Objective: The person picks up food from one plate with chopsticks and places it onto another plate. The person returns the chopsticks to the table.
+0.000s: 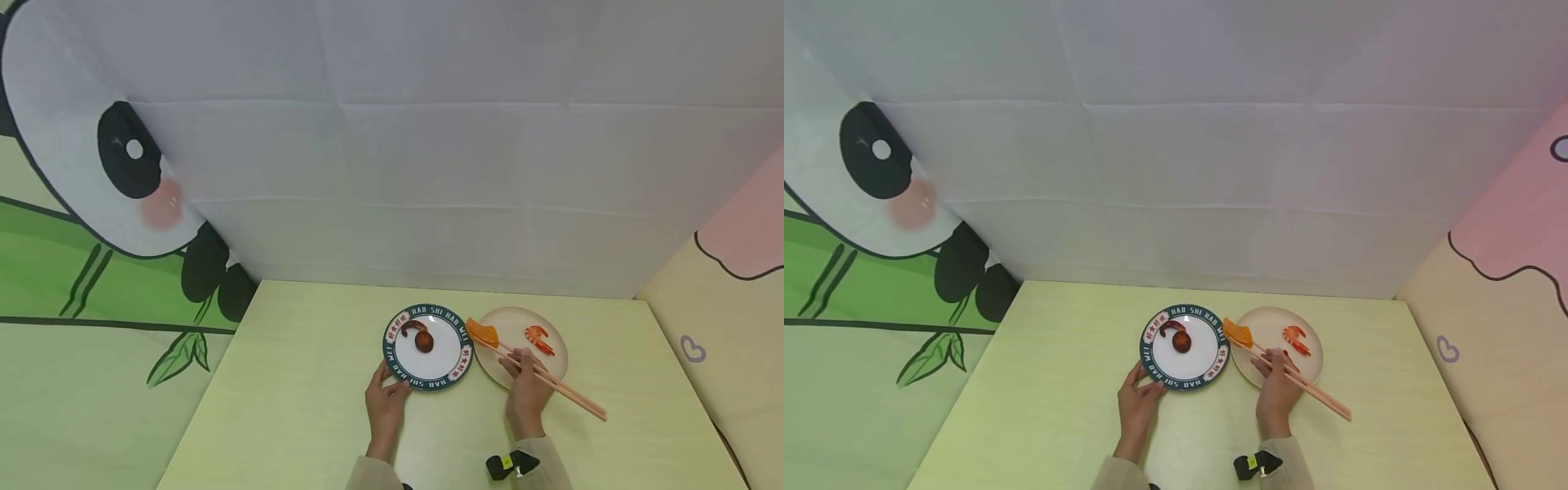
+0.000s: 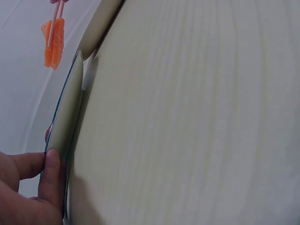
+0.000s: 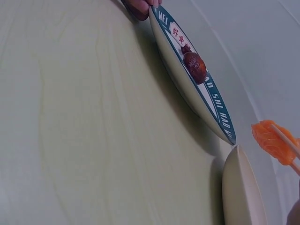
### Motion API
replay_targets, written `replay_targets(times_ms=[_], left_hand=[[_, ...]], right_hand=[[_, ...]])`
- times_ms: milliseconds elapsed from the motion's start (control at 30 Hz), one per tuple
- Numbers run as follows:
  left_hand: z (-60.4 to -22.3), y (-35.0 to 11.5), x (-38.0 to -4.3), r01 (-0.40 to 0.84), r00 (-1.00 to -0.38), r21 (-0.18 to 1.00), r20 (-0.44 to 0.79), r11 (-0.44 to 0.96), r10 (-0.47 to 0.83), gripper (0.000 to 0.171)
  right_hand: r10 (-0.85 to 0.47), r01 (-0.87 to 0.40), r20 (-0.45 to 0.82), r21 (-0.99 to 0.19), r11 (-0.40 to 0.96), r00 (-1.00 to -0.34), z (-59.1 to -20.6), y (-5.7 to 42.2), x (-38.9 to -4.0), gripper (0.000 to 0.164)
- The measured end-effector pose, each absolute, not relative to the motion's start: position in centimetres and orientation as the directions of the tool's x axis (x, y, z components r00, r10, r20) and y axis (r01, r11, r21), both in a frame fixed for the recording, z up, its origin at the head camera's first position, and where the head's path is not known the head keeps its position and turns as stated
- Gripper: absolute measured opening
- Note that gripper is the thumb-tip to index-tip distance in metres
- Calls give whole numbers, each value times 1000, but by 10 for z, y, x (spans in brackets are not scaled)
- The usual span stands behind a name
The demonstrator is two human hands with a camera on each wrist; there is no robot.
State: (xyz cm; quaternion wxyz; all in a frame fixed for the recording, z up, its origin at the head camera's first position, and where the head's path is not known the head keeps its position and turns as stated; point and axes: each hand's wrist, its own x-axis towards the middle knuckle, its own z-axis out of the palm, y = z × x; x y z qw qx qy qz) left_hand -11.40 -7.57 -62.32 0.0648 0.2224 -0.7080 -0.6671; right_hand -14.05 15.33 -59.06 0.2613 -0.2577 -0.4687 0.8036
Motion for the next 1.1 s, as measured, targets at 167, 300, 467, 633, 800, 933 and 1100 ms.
replay_targets(times_ms=[167, 300, 467, 633, 800, 933, 1100], left_hand=[[-623, -76, -114, -222, -893, 975, -198, 14, -404, 72], [-624, -76, -114, -214, -895, 977, -193, 7, -402, 72], [-624, -76, -114, -215, -894, 977, -193, 8, -403, 72], [-623, -75, -114, -213, -894, 977, -191, 10, -405, 72], [-623, -76, -114, -216, -894, 976, -194, 10, -404, 72], [-624, -76, -114, -213, -895, 977, -192, 8, -403, 72], [-624, -77, -114, -210, -895, 978, -188, 10, -404, 72]], right_hand=[[669, -182, -168, -888, -421, -724, -591, 157, -140, 20], [678, -176, -181, -889, -422, -712, -590, 159, -140, 24], [681, -171, -207, -880, -443, -702, -588, 163, -138, 26], [676, -165, -219, -875, -455, -703, -588, 166, -136, 22], [675, -158, -209, -884, -440, -708, -588, 169, -135, 25], [676, -171, -211, -876, -452, -707, -587, 171, -135, 30], [684, -207, -214, -853, -479, -698, -588, 174, -135, 21]])
